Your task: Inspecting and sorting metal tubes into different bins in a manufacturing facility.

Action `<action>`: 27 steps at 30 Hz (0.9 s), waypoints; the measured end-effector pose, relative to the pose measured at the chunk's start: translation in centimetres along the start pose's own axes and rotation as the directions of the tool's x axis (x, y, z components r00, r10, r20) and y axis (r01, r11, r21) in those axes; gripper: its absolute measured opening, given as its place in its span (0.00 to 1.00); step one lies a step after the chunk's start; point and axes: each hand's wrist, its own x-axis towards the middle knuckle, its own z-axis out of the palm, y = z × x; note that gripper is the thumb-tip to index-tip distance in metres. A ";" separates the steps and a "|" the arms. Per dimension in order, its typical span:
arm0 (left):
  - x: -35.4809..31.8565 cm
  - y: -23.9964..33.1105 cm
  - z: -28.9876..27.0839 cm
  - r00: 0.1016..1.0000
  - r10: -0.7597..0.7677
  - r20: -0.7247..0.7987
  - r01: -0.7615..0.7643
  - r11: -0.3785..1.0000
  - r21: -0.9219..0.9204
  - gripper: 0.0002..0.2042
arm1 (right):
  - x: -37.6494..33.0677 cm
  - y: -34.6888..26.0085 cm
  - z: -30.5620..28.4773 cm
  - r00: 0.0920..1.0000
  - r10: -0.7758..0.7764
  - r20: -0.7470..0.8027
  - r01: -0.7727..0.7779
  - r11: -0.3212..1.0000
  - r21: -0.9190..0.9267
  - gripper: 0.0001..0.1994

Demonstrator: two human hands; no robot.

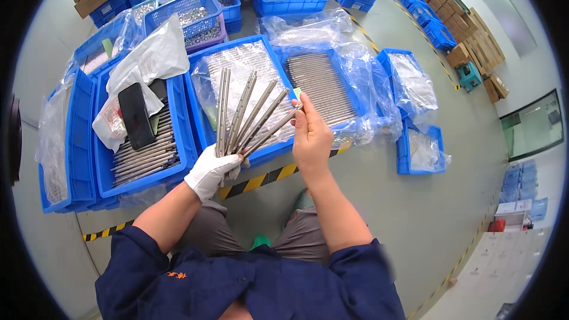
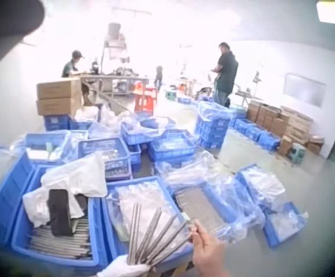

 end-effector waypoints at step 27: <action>0.2 -0.1 -0.7 0.999 0.017 -0.027 -0.021 0.986 -0.163 0.10 | -1.8 0.5 1.2 0.754 0.230 0.616 -0.493 0.817 0.298 0.10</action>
